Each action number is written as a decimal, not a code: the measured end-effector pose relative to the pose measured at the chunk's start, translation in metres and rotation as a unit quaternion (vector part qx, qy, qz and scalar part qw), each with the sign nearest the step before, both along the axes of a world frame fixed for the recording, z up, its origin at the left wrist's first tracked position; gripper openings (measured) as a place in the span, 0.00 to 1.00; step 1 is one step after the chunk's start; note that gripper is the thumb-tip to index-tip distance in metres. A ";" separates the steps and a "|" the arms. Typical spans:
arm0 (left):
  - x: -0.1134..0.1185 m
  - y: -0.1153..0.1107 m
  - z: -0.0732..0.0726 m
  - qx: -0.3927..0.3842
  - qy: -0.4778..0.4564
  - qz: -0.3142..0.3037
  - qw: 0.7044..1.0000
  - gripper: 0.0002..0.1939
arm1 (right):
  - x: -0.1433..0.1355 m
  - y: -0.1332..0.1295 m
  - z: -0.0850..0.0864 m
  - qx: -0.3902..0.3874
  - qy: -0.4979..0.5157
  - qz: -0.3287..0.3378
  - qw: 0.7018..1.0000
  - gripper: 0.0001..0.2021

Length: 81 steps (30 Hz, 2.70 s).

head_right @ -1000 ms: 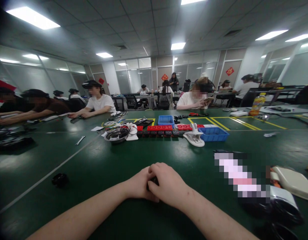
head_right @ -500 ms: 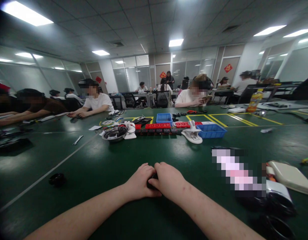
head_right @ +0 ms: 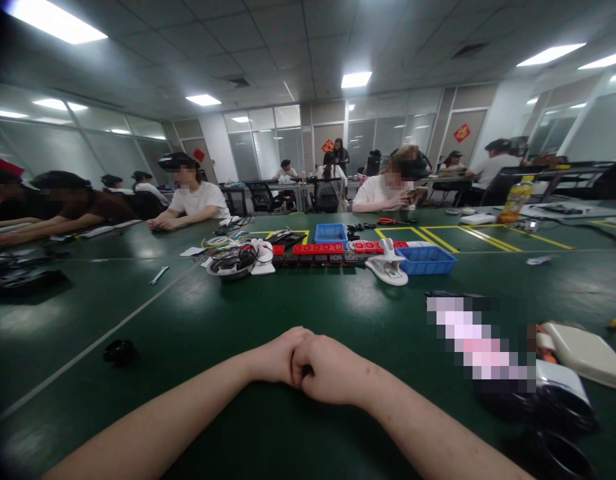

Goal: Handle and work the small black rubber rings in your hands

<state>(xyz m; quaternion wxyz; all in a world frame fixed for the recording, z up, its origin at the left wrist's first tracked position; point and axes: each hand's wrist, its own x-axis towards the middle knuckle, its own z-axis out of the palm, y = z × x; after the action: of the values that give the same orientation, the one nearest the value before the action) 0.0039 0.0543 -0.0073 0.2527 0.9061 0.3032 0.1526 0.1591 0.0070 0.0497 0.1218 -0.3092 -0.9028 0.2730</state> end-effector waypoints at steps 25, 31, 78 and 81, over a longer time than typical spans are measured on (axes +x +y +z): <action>0.008 -0.017 -0.002 0.084 -0.036 0.169 0.981 0.34 | 0.003 0.021 -0.050 0.198 0.092 -0.293 0.931 0.21; 0.014 -0.016 -0.002 0.107 0.007 0.207 0.973 0.18 | -0.003 0.025 -0.052 0.200 0.054 -0.329 0.921 0.15; 0.011 -0.010 -0.007 0.102 -0.016 0.142 0.984 0.16 | -0.006 0.020 -0.048 0.168 0.054 -0.299 0.938 0.10; 0.010 -0.008 -0.006 0.087 -0.001 0.140 0.986 0.16 | -0.004 0.020 -0.048 0.168 0.066 -0.286 0.941 0.09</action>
<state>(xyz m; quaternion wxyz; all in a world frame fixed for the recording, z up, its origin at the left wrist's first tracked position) 0.0144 0.0468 -0.0136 0.1493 0.8731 0.4123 0.2128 0.1550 0.0270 0.0012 0.3044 -0.5106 -0.7990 0.0903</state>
